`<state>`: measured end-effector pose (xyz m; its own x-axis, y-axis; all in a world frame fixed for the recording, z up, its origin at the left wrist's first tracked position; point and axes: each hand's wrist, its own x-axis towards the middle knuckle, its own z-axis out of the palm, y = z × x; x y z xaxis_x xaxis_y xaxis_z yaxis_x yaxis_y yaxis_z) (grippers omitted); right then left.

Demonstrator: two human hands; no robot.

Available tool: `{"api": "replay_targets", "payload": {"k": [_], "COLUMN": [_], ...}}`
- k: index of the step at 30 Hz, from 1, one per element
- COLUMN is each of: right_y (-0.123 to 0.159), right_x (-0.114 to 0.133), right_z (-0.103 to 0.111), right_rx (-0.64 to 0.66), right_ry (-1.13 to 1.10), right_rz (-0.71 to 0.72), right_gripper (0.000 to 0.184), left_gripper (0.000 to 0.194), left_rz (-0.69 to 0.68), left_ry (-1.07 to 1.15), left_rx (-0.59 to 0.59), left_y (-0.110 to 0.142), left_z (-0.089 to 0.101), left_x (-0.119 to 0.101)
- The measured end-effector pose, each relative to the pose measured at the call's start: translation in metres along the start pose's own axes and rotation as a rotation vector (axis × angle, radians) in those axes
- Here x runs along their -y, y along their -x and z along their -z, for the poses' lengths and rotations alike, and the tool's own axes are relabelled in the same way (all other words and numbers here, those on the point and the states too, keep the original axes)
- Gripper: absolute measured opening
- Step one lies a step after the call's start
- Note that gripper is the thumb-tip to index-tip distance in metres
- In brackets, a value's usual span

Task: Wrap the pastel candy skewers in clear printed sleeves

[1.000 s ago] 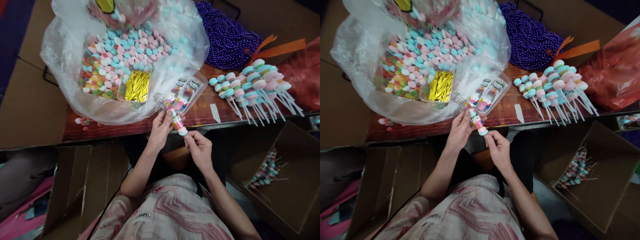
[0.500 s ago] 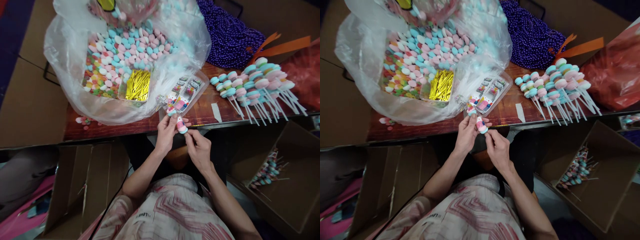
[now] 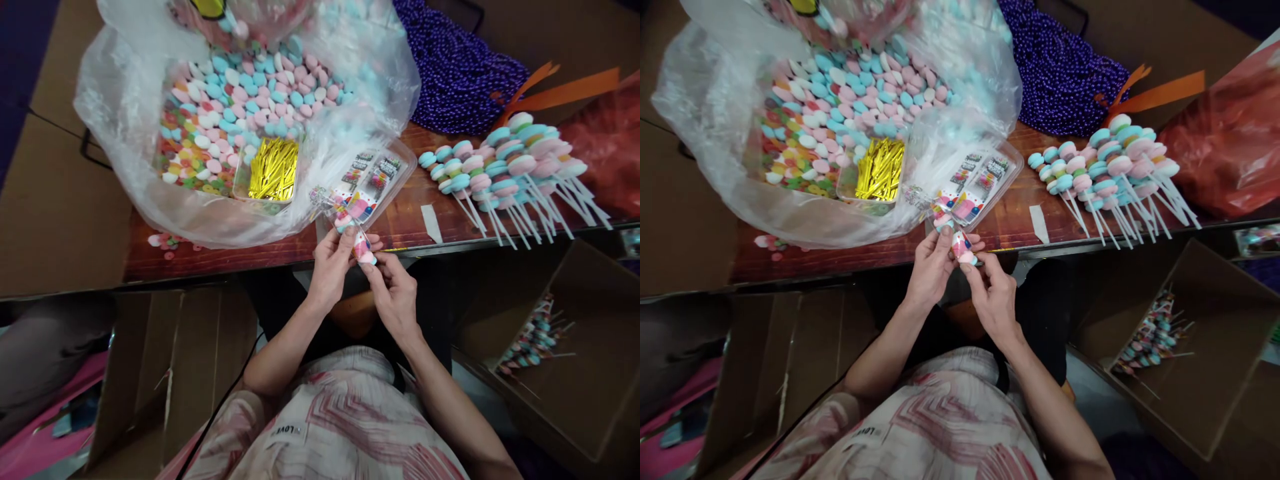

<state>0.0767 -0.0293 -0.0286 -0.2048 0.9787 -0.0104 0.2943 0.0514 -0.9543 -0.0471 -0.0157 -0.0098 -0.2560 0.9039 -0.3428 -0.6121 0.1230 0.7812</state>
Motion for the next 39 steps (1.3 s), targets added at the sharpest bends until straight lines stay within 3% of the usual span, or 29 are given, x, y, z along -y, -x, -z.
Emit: {"api": "replay_targets", "payload": {"k": [5,8,10,19,27,30,35,39], "right_y": [-0.002,-0.002,-0.002,-0.007,-0.002,-0.001,-0.001,-0.001], "right_x": [0.001,-0.001,-0.002,0.004,0.003,0.002,-0.001,-0.003], "right_z": [-0.002,-0.004,-0.006,-0.001,0.003,0.003,0.003,0.001], "right_rx": [-0.057,-0.117,-0.132,-0.079,0.019,0.008,0.071,0.065], "right_ry": [0.155,0.312,0.329,-0.146,-0.076,-0.037,-0.101,-0.118], "right_rz": [0.166,0.313,0.333,-0.031,-0.019,0.01,-0.015,-0.033], "right_gripper": [0.021,0.02,0.02,0.022,0.024,0.024,0.028,0.031], "left_gripper": [0.043,0.041,0.041,0.047,0.037,0.039,0.041,0.031], "left_rz": [0.032,-0.014,-0.053,0.018,-0.187,-0.155,0.036,-0.097], "left_ry": [-0.013,-0.025,-0.035,-0.09,0.045,0.062,0.136,0.14], "left_rx": [0.001,0.009,0.029,0.106,-0.114,-0.123,-0.074,-0.066], "left_y": [-0.001,-0.001,0.0,0.002,-0.019,-0.027,-0.03,-0.026], "left_z": [0.002,0.003,0.002,0.008,0.013,0.016,0.021,0.019], "left_x": [0.001,0.004,0.007,0.01,-0.023,-0.028,-0.027,-0.023]}}
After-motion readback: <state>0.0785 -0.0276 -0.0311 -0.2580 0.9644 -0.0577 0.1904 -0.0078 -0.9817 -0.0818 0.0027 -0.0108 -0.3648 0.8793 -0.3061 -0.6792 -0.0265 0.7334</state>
